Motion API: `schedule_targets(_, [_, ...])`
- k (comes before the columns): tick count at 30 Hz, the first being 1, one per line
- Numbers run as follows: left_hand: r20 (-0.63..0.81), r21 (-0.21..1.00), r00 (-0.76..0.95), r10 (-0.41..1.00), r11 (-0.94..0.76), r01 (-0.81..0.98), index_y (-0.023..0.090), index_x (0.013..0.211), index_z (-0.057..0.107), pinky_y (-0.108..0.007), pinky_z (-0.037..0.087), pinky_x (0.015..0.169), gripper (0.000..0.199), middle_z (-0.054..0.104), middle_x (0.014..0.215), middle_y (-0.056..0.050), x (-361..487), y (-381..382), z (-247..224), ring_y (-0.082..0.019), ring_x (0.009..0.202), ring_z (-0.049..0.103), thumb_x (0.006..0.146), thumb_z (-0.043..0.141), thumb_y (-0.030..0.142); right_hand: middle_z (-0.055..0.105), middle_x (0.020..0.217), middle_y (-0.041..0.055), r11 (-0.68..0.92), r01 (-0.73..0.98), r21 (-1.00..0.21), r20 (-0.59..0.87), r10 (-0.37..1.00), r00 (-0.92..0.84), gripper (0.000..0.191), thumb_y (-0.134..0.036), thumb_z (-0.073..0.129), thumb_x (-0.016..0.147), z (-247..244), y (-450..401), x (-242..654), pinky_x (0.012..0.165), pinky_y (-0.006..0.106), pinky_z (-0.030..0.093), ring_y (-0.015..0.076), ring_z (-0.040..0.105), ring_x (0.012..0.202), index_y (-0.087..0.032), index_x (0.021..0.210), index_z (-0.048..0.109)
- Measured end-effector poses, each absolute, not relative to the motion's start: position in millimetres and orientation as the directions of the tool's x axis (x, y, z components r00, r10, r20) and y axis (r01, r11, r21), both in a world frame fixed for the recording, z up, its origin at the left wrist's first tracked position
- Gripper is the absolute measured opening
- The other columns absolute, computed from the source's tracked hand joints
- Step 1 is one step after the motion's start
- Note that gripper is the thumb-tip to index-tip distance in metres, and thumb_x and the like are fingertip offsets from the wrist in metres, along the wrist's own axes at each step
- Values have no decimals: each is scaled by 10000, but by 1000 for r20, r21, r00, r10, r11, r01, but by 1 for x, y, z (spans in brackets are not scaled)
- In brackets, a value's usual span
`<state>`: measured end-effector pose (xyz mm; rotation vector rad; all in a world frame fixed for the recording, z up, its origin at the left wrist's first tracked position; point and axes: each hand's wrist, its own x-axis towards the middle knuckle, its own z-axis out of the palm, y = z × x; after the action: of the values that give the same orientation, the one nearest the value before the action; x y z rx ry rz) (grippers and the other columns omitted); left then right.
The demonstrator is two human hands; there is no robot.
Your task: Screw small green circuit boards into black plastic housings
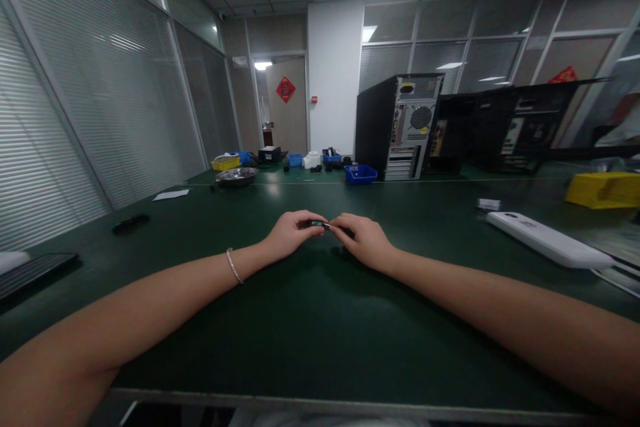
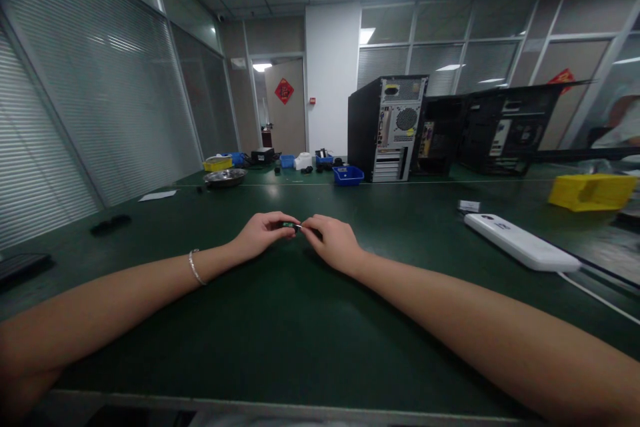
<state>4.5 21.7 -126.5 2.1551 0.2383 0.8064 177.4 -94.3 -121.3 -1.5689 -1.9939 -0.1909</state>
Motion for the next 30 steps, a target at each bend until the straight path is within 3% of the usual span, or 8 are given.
schedule_targets(9, [368, 891, 795, 483, -428, -153, 121, 1008, 672, -320, 520, 815, 264, 710, 921, -80, 7, 21, -129, -171, 812, 668, 761, 668, 211, 670, 905, 31, 309, 920, -241, 556, 821, -130, 202, -275, 454, 915, -124, -94, 175, 681, 247, 416, 169, 602, 825, -223, 957, 645])
schedule_targets(15, [386, 880, 771, 506, -453, -144, 133, 1038, 654, -327, 517, 824, 285, 707, 941, -82, 8, 22, -129, -178, 843, 666, 765, 664, 216, 667, 892, 27, 292, 927, -235, 547, 828, -122, 206, -286, 455, 915, -123, -94, 176, 664, 245, 409, 166, 598, 804, -225, 950, 648])
schedule_targets(22, [407, 850, 764, 500, -514, -116, 132, 980, 679, -289, 522, 750, 244, 714, 841, -60, 8, 20, -126, -158, 748, 659, 740, 679, 176, 662, 891, 32, 322, 918, -232, 533, 831, -157, 218, -288, 454, 914, -124, -94, 178, 671, 247, 412, 166, 596, 808, -231, 967, 657])
schedule_targets(30, [378, 883, 784, 493, -446, -146, 132, 956, 688, -278, 505, 749, 234, 709, 832, -49, 8, 20, -126, -145, 735, 642, 725, 692, 169, 665, 901, 26, 361, 896, -259, 536, 826, -178, 217, -286, 452, 915, -124, -94, 178, 692, 247, 419, 162, 599, 815, -226, 962, 655])
